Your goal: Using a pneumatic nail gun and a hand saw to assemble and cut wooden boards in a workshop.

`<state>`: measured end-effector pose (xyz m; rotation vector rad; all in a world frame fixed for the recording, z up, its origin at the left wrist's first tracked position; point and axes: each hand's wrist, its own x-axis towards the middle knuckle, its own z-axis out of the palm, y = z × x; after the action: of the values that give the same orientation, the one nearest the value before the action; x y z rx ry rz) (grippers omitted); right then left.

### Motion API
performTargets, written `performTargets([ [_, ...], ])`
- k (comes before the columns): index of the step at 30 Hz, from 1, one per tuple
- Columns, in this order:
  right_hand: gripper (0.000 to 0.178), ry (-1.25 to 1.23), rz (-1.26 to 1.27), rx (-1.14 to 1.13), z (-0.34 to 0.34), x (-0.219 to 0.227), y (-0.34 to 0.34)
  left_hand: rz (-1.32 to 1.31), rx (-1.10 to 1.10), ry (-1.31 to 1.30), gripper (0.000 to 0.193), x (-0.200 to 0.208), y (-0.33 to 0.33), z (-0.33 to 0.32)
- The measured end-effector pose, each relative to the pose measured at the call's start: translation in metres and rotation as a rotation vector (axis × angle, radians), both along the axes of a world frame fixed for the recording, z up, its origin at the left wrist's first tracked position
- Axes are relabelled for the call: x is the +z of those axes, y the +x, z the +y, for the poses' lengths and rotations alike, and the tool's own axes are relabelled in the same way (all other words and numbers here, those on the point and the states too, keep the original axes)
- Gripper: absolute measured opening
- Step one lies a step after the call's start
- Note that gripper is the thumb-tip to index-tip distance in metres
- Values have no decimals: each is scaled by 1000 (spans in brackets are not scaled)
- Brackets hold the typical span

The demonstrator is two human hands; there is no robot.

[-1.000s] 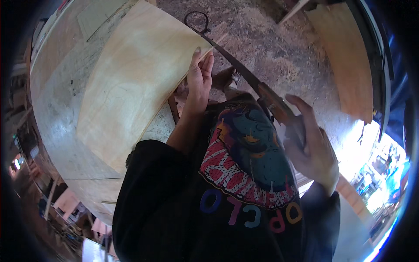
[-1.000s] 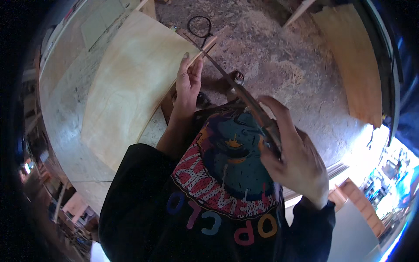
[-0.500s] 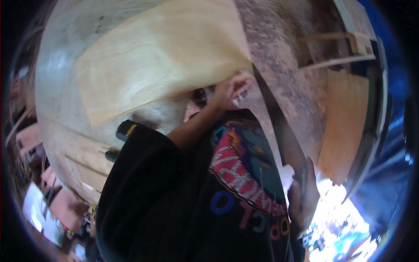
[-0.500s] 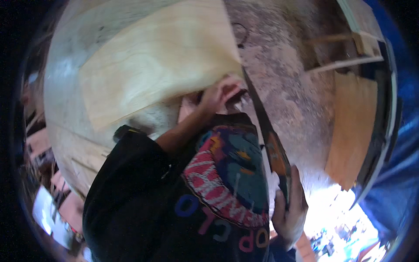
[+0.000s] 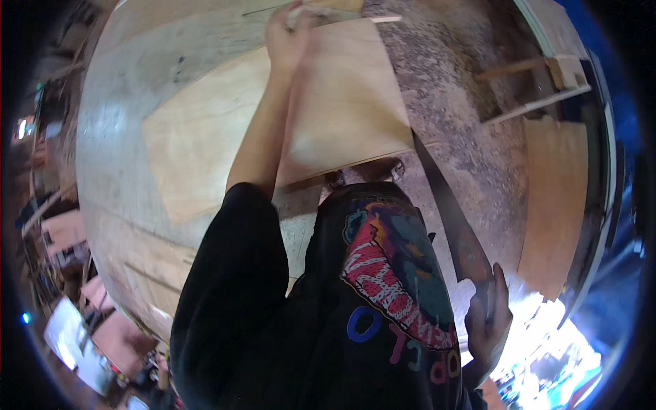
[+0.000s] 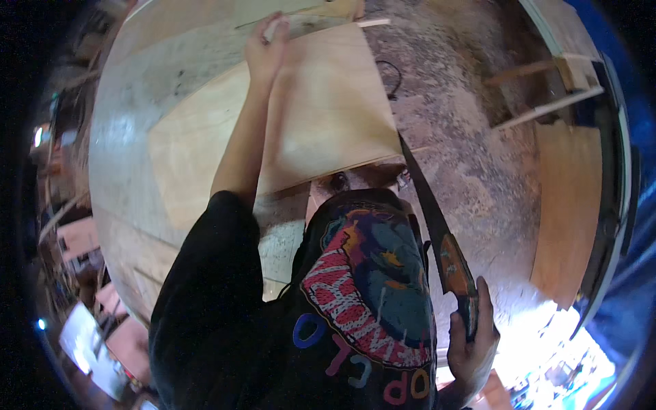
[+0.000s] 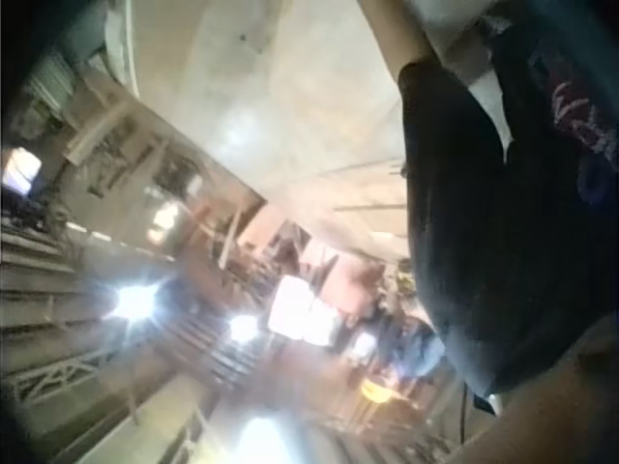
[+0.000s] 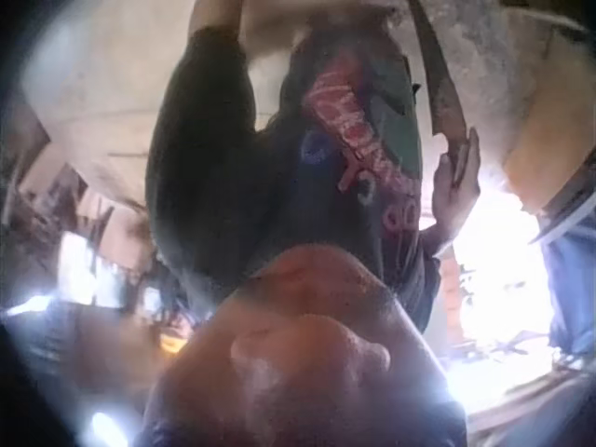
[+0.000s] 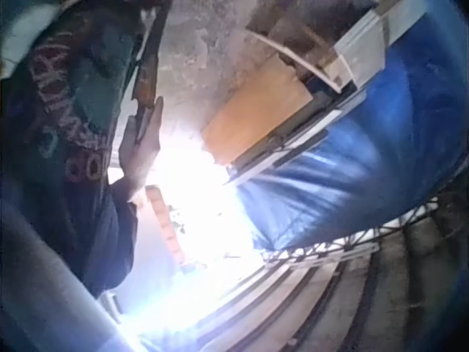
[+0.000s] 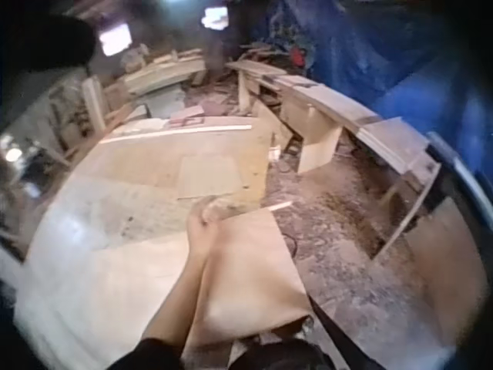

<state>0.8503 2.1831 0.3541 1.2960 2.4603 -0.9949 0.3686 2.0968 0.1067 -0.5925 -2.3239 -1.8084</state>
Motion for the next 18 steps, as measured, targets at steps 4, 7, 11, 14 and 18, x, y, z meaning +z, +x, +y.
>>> performTargets([
  [4, 58, 12, -69, -52, -15, 8, -19, 236, 161, -175, 46, -52, -36, 44],
  [7, 57, 190, -80, 136, -15, 4, -23, 357, 19, -535, 55, -87, -40, 51],
  [11, 59, 114, -226, -7, -24, 8, -27, 415, -74, -797, 48, -32, -4, 60],
  [14, 58, 177, -202, 100, -25, 4, -32, 398, -114, -787, 36, -34, 6, 67],
  [18, 57, 174, -172, 171, -19, 3, -37, 413, -105, -776, 36, -41, 5, 62],
])
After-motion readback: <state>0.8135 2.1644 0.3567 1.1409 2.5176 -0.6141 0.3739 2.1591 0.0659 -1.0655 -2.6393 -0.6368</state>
